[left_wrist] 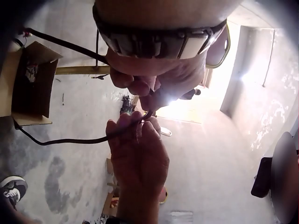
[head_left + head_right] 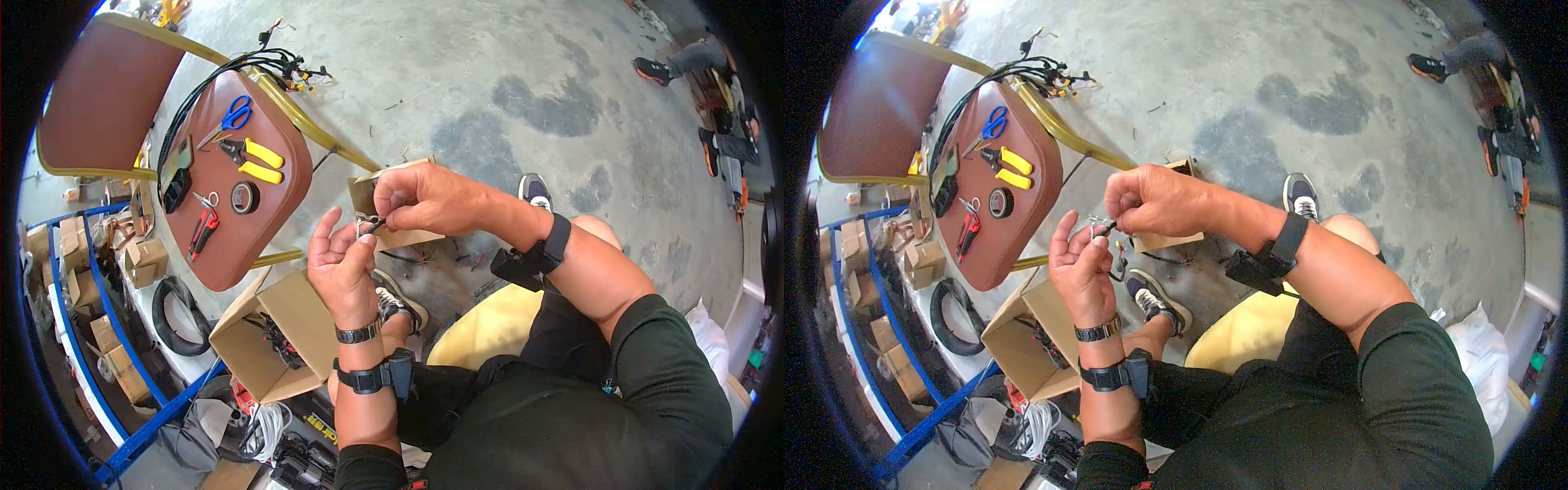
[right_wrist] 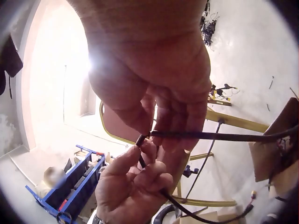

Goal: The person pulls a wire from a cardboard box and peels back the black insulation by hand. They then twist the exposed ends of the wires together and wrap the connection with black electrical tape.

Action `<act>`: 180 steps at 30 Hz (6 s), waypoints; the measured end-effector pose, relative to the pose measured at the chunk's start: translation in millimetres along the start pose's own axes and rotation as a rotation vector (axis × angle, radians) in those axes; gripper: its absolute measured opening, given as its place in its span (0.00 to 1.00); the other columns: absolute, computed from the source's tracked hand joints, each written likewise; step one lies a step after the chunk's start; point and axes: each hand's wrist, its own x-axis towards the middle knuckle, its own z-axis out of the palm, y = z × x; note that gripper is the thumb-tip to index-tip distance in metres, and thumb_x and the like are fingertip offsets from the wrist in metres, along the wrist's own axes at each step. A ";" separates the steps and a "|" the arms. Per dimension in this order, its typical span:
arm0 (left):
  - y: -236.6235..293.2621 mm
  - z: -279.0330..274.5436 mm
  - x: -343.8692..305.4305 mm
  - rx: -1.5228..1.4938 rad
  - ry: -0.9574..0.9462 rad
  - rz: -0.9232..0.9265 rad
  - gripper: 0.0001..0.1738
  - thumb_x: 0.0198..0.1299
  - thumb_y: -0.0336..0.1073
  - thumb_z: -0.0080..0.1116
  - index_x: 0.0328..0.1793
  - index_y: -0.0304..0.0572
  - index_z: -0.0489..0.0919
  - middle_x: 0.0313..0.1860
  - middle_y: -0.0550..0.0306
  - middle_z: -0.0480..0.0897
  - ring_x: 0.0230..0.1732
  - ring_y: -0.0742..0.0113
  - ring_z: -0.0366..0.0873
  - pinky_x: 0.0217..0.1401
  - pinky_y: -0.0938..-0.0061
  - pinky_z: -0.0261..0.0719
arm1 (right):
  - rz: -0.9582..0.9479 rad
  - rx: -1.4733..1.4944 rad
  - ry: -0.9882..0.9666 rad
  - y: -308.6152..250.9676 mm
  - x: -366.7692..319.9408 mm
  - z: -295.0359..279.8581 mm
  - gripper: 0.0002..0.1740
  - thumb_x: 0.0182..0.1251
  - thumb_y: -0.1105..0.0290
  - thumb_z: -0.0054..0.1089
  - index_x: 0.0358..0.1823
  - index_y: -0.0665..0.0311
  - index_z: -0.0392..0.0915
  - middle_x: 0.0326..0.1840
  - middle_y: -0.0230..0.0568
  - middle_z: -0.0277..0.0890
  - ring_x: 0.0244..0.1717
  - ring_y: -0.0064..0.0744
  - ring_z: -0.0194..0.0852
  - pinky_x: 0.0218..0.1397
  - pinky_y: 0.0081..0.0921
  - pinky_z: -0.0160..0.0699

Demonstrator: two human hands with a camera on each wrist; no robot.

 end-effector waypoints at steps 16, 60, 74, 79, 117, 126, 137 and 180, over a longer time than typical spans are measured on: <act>-2.5 4.0 -4.6 0.214 -0.079 0.122 0.33 0.56 0.15 0.61 0.70 0.31 0.67 0.43 0.54 0.85 0.42 0.75 0.82 0.43 0.82 0.79 | -0.456 -0.714 0.149 5.9 -0.1 5.8 0.03 0.52 0.72 0.64 0.26 0.62 0.80 0.27 0.41 0.76 0.32 0.45 0.79 0.36 0.38 0.79; 9.3 -21.4 5.0 -0.095 -0.220 -0.028 0.36 0.53 0.16 0.58 0.71 0.33 0.66 0.42 0.50 0.85 0.33 0.73 0.79 0.31 0.82 0.75 | 0.025 -0.137 -0.144 -13.6 -4.9 4.1 0.12 0.64 0.70 0.61 0.43 0.71 0.83 0.36 0.46 0.85 0.38 0.30 0.82 0.45 0.29 0.79; 3.7 -17.1 -7.7 0.484 0.012 0.188 0.07 0.62 0.30 0.66 0.41 0.32 0.85 0.33 0.60 0.85 0.35 0.75 0.79 0.43 0.81 0.75 | -0.020 -0.226 0.094 -1.3 -3.5 12.0 0.09 0.63 0.70 0.64 0.40 0.69 0.82 0.31 0.42 0.82 0.34 0.28 0.78 0.40 0.29 0.76; 0.6 -5.5 -10.2 0.450 0.002 0.095 0.14 0.66 0.31 0.63 0.55 0.30 0.82 0.41 0.56 0.86 0.39 0.76 0.80 0.43 0.82 0.75 | -0.006 -0.285 0.153 0.4 -3.0 15.1 0.08 0.63 0.71 0.64 0.40 0.68 0.82 0.30 0.40 0.81 0.33 0.26 0.77 0.39 0.28 0.76; -14.8 2.0 -13.4 0.050 -0.090 0.015 0.23 0.61 0.21 0.61 0.63 0.31 0.76 0.39 0.52 0.86 0.34 0.67 0.83 0.37 0.72 0.83 | 0.044 0.053 0.249 -7.9 4.6 19.7 0.24 0.58 0.79 0.55 0.58 0.70 0.70 0.28 0.28 0.74 0.30 0.15 0.70 0.34 0.19 0.71; -9.0 9.6 -15.8 0.035 -0.058 0.007 0.25 0.61 0.19 0.57 0.66 0.29 0.72 0.59 0.43 0.80 0.34 0.66 0.83 0.33 0.74 0.85 | -0.019 -0.012 0.198 6.1 8.9 25.2 0.12 0.58 0.80 0.53 0.45 0.68 0.75 0.28 0.28 0.75 0.32 0.15 0.71 0.36 0.19 0.73; -8.9 7.9 -14.3 -0.032 -0.014 0.021 0.29 0.61 0.17 0.54 0.70 0.32 0.68 0.65 0.40 0.76 0.34 0.65 0.82 0.33 0.74 0.83 | 0.034 0.061 0.273 7.5 8.5 23.2 0.11 0.55 0.76 0.57 0.40 0.71 0.76 0.25 0.34 0.74 0.27 0.20 0.71 0.30 0.23 0.71; -25.9 24.4 -21.2 0.220 -0.007 0.199 0.27 0.64 0.20 0.58 0.70 0.27 0.69 0.60 0.46 0.80 0.37 0.70 0.83 0.36 0.77 0.85 | 0.070 -0.148 0.259 4.8 5.8 28.9 0.15 0.65 0.66 0.54 0.29 0.73 0.77 0.26 0.55 0.78 0.28 0.44 0.80 0.33 0.39 0.76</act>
